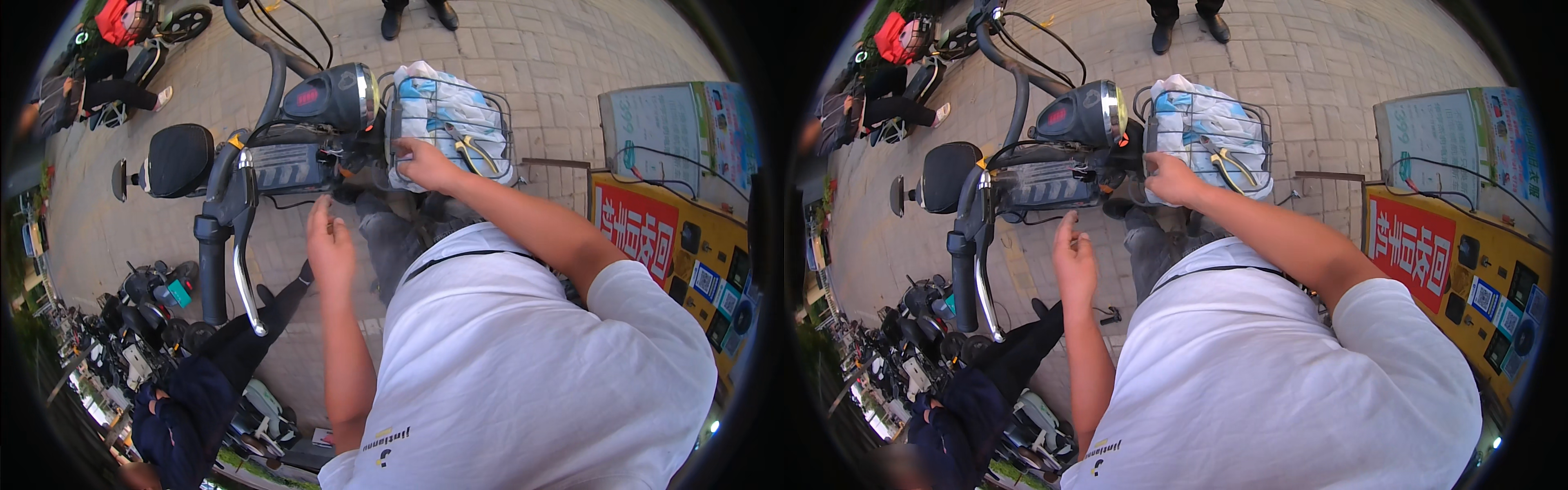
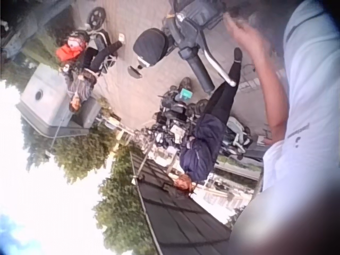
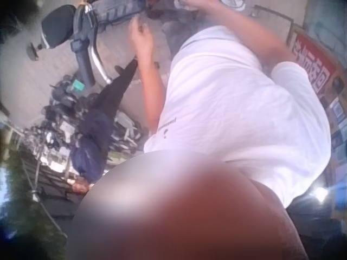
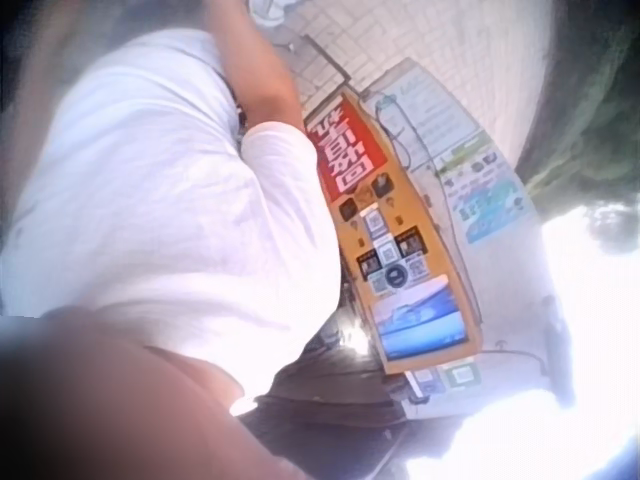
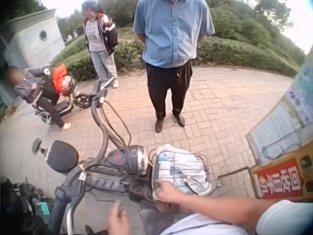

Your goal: The person uses pliers to strip and twist wires on an electric scooter's handlebar assembly. They repeatedly cut insulation, expose conductors, and join wires by hand, occasionally adjusting the bundle and checking connections.

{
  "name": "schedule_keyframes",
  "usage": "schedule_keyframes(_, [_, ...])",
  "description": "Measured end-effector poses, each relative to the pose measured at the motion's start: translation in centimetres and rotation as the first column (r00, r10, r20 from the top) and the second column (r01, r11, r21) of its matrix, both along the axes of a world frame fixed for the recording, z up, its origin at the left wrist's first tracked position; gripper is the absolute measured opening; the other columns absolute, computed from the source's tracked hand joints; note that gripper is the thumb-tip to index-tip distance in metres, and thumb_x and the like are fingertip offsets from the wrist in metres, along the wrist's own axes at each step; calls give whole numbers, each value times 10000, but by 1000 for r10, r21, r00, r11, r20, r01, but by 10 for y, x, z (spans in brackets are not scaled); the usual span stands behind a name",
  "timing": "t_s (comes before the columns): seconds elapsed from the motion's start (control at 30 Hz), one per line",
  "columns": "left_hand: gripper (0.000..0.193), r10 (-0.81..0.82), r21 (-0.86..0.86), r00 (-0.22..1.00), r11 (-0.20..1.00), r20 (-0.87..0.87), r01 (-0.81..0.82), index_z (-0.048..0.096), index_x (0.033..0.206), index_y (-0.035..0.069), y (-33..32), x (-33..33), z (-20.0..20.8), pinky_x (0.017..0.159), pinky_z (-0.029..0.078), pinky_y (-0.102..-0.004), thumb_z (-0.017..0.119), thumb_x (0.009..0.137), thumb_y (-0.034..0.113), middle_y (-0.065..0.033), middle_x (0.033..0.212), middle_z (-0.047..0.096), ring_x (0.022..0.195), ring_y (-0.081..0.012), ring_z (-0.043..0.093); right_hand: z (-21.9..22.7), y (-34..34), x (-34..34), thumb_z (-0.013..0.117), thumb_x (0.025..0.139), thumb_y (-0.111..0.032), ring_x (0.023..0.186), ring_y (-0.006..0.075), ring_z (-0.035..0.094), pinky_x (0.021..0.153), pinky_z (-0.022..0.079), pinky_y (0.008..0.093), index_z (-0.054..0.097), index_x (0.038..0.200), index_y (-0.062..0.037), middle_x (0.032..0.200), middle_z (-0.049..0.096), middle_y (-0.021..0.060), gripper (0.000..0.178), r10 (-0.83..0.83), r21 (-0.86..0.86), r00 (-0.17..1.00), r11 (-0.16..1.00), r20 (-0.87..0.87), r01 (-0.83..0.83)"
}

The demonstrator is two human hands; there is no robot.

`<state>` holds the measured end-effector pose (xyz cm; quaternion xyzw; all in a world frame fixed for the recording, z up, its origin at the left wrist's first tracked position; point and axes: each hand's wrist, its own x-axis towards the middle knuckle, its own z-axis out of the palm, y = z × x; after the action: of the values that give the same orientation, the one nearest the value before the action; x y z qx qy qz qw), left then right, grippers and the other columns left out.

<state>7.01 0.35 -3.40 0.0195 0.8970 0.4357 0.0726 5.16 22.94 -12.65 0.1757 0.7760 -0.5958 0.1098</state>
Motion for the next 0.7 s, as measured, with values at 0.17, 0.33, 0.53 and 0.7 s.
schedule_keyframes(0.17, [341, 222, 122, 972, 965, 76, -230, 548, 1284, 25, 4, -2, 36, 764, 461, -241, 516, 944, 32, -77, 1187, 604, 843, -81, 531, -27, 27, -8, 584, 738, -103, 1023, 361, 576, 879, 458, 437, 670, 1001, -3, 1054, 616, 176, 295, 299, 528, 954, 812, -11, -248])
schedule_keyframes(0.33, [229, 296, 300, 945, 897, 136, -324, 582, 1181, -3, -4, 16, 33, 705, 464, -228, 517, 977, 78, -82, 1027, 653, 752, -76, 545, -32, 10, -42, 613, 761, -156, 1019, 312, 550, 842, 423, 453, 673, 935, -74, 1001, 589, 125, 202, 483, 803, 856, 576, -183, -154])
schedule_keyframes(0.53, [226, 239, 427, 933, 839, 270, -338, 606, 1154, -11, 4, 8, 48, 711, 475, -232, 532, 975, 105, -78, 992, 662, 778, -86, 565, -17, -2, -36, 622, 772, -199, 1029, 331, 565, 824, 471, 500, 662, 954, -64, 1028, 600, 124, 230, 407, 677, 900, 620, 155, -396])
schedule_keyframes(0.7, [262, 234, 536, 945, 780, 228, -322, 577, 1215, -9, 22, -38, 42, 806, 502, -276, 506, 987, 97, -122, 1115, 636, 874, -118, 590, -36, 26, 10, 641, 757, -171, 938, 362, 592, 797, 508, 457, 669, 897, -52, 952, 619, 145, 186, 354, 618, 930, 755, -103, -219])
